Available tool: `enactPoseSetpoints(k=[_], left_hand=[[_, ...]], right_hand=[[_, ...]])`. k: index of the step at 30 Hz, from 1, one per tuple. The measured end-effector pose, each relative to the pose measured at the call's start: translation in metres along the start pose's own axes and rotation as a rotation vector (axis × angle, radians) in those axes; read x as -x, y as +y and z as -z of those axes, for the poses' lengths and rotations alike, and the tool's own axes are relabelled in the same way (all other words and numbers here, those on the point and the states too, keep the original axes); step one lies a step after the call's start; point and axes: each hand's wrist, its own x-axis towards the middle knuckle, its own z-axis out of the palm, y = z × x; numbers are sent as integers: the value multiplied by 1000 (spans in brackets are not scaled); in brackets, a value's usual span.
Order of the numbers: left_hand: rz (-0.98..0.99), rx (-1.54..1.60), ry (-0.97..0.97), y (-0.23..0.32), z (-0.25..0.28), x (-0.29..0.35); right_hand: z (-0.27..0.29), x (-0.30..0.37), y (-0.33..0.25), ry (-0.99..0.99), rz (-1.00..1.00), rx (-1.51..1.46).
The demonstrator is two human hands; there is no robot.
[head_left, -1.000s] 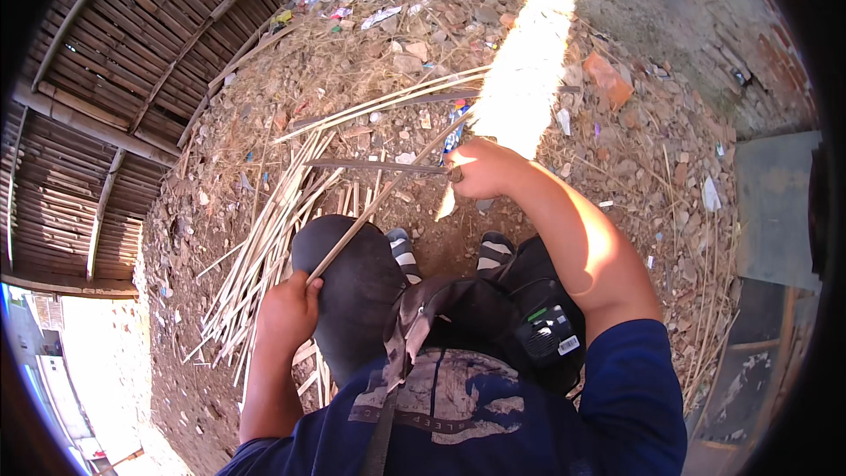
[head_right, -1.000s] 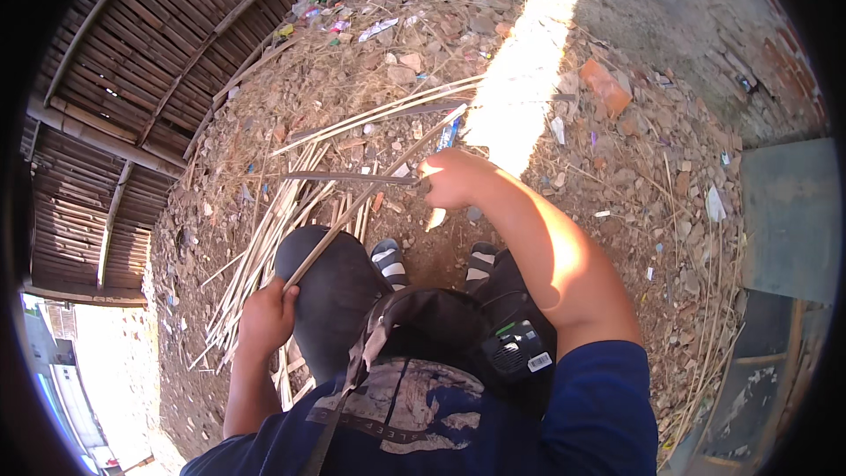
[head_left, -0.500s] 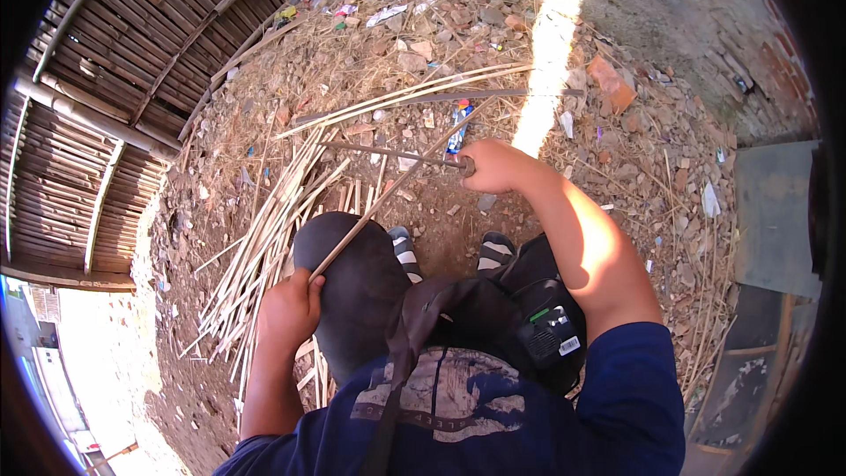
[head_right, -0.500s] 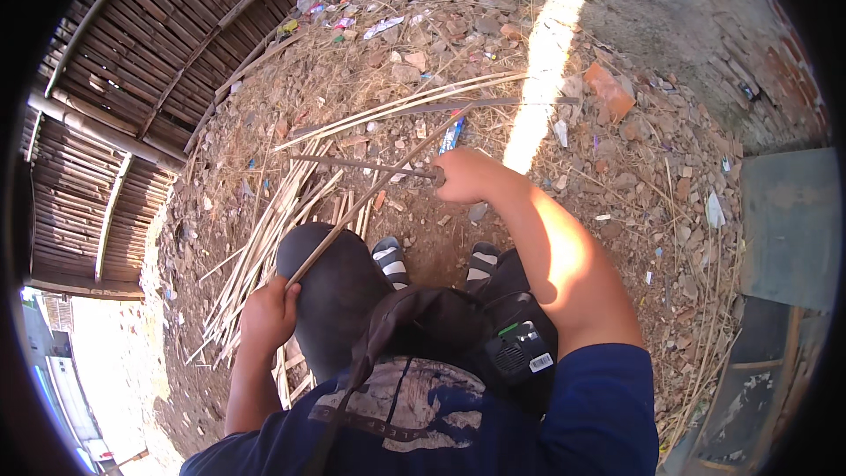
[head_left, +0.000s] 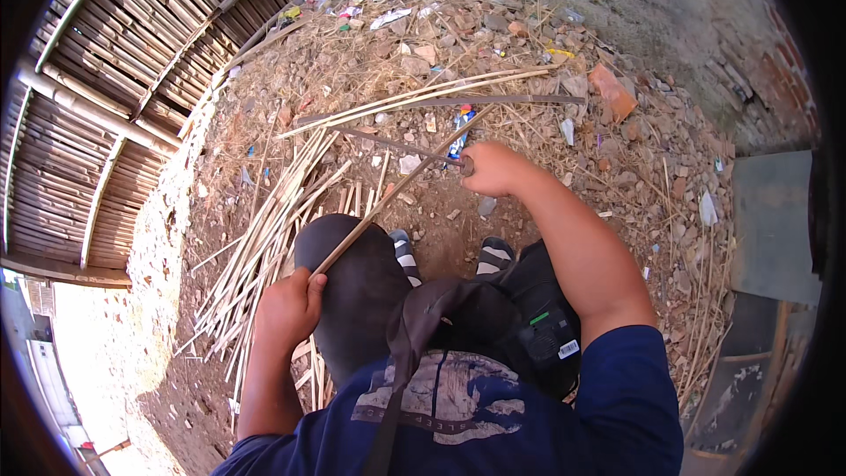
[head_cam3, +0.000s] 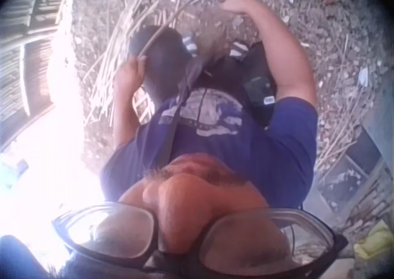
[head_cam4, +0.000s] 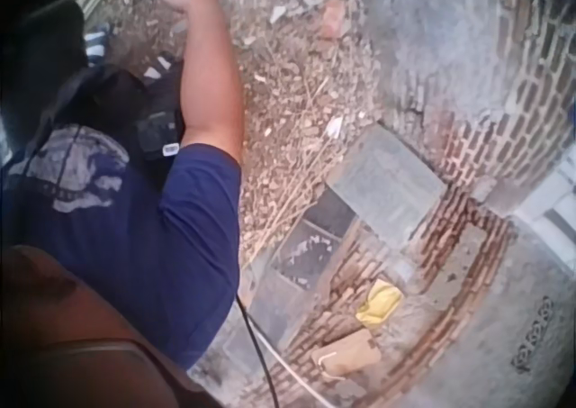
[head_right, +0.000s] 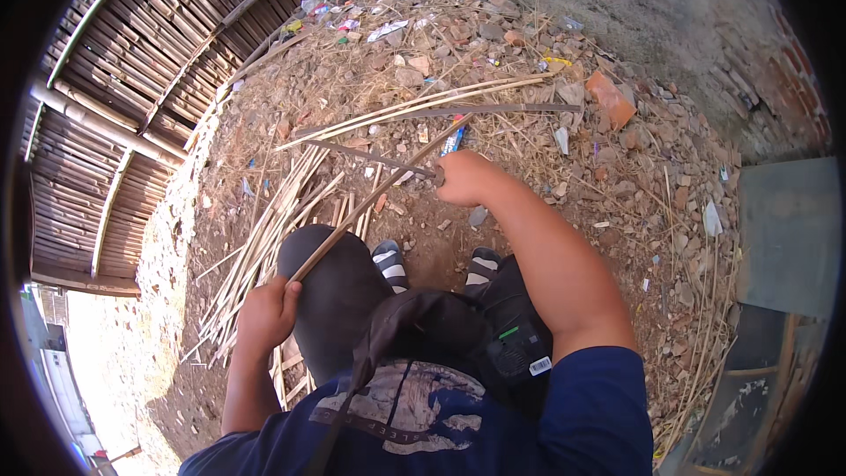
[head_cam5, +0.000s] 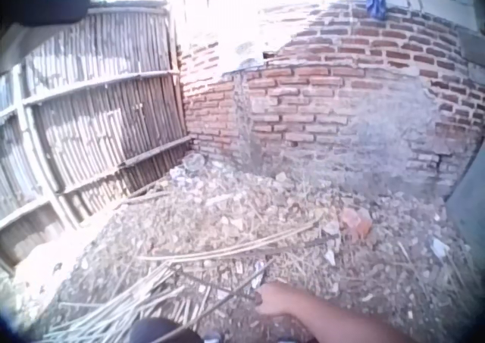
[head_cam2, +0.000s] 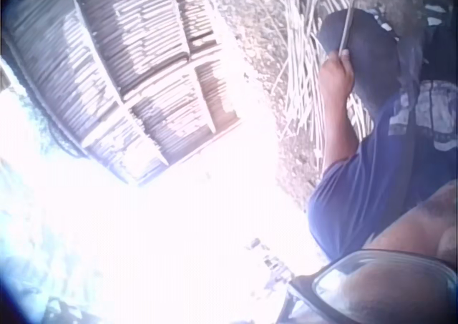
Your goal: The person shaves a piece of bamboo using a knife while sitting outdoors. The person holds the bamboo strip with one hand and draws the knife along its surface with the other.
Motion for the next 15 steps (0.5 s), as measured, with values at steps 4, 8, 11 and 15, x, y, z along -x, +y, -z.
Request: enactPoseSetpoints(k=[4, 8, 11, 15], left_hand=[[1, -37, 10, -10, -9, 3], [-12, -37, 10, -9, -14, 2], [-5, -22, 24, -6, -10, 0], [20, -16, 13, -8, -10, 2]], right_hand=[[9, 13, -24, -42, -6, -28], [2, 4, 10, -52, 13, -31], [2, -6, 27, 6, -54, -71], [6, 9, -10, -2, 38, -7]])
